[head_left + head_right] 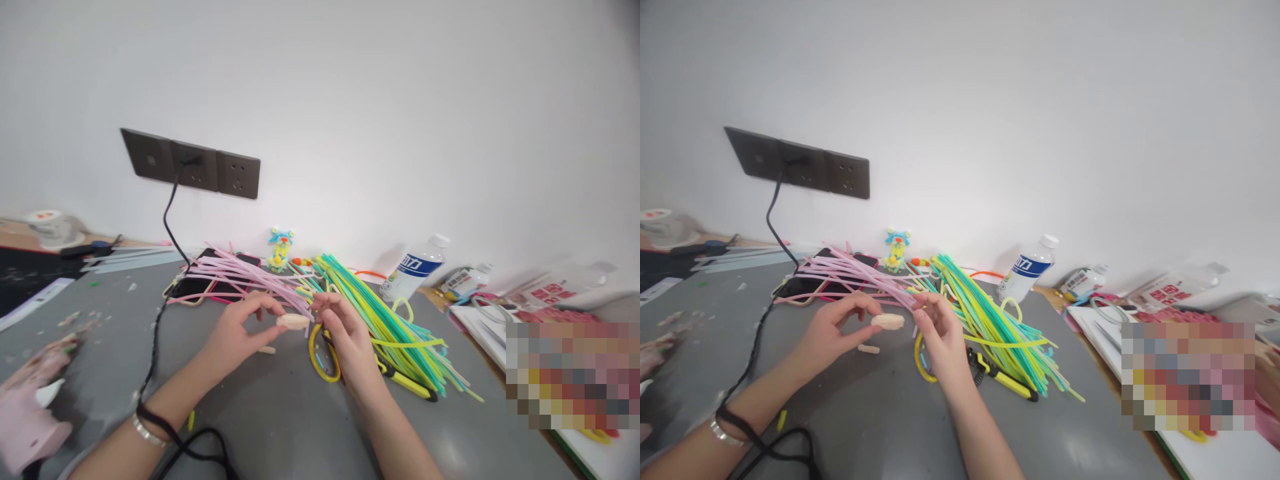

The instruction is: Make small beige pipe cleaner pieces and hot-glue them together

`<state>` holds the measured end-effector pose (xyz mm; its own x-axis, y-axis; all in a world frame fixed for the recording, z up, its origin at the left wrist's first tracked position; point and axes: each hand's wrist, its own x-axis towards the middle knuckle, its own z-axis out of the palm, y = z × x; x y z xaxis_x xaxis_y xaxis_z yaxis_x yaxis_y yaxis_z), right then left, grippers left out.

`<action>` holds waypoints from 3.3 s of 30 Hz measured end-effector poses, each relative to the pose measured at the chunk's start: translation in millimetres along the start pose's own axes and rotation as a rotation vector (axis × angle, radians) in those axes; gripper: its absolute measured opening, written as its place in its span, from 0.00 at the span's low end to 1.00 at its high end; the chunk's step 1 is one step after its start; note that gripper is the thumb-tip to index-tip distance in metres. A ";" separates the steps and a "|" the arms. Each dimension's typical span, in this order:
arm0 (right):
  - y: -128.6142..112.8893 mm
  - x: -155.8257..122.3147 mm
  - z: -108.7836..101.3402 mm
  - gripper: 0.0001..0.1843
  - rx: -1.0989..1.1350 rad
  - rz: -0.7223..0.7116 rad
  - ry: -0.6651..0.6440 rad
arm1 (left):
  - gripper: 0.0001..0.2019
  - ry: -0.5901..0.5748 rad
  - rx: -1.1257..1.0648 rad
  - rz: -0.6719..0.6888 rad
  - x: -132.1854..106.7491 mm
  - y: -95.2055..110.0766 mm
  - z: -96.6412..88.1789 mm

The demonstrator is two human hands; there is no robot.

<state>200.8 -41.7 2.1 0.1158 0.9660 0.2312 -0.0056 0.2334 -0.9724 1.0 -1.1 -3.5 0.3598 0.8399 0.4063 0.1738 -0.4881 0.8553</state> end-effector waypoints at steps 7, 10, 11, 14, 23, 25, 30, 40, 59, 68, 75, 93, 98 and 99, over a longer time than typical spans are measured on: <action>2.5 -3.0 7.2 0.26 0.155 0.178 -0.158 | 0.04 0.018 -0.002 0.075 -0.4 3.1 -1.0; -3.1 -4.8 10.4 0.23 0.151 0.195 -0.166 | 0.04 0.020 -0.005 0.103 -0.6 3.2 -0.6; -5.0 -5.2 11.0 0.23 0.148 0.198 -0.171 | 0.04 0.021 -0.006 0.113 -0.6 3.1 -0.3; -8.2 -5.7 11.7 0.21 0.152 0.214 -0.187 | 0.03 0.025 -0.005 0.124 -0.7 3.3 0.3; -2.0 -4.7 9.3 0.19 0.129 0.118 -0.134 | 0.03 0.022 -0.008 0.122 -2.3 4.9 1.0; -1.4 -3.4 7.6 0.14 0.058 -0.021 -0.073 | 0.03 0.027 -0.001 0.106 -2.8 3.4 1.0; -0.7 -2.5 4.5 0.03 -0.133 -0.255 -0.038 | 0.04 0.018 0.016 0.076 -3.0 2.2 1.1; -3.0 -5.5 6.3 0.05 -0.284 -0.345 -0.090 | 0.03 -0.010 0.024 0.063 -3.1 5.0 1.6; -4.9 -7.2 8.1 0.05 -0.404 -0.388 -0.091 | 0.04 -0.019 0.017 0.124 -2.6 7.6 2.3; -6.0 -7.8 9.1 0.05 -0.394 -0.375 -0.097 | 0.09 0.009 0.048 0.224 -3.7 5.7 2.7; -5.8 -7.5 8.7 0.04 -0.382 -0.362 -0.119 | 0.10 -0.053 0.057 0.375 -3.4 -2.3 1.5; -2.7 -5.9 6.1 0.15 -0.012 -0.057 -0.024 | 0.08 -0.026 0.074 0.378 -1.5 4.4 -0.6; 2.6 -2.9 6.2 0.23 0.200 0.248 -0.167 | 0.08 0.019 0.078 0.382 -1.9 3.4 -0.2; 2.0 -3.5 7.2 0.24 0.237 0.315 -0.219 | 0.08 0.024 0.075 0.386 -2.1 3.3 0.0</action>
<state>193.2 -43.7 -0.5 -0.1408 0.9888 -0.0486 -0.2375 -0.0814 -0.9680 0.8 -4.4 -1.5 0.3908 0.5962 0.7013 0.0966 -0.7842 0.6129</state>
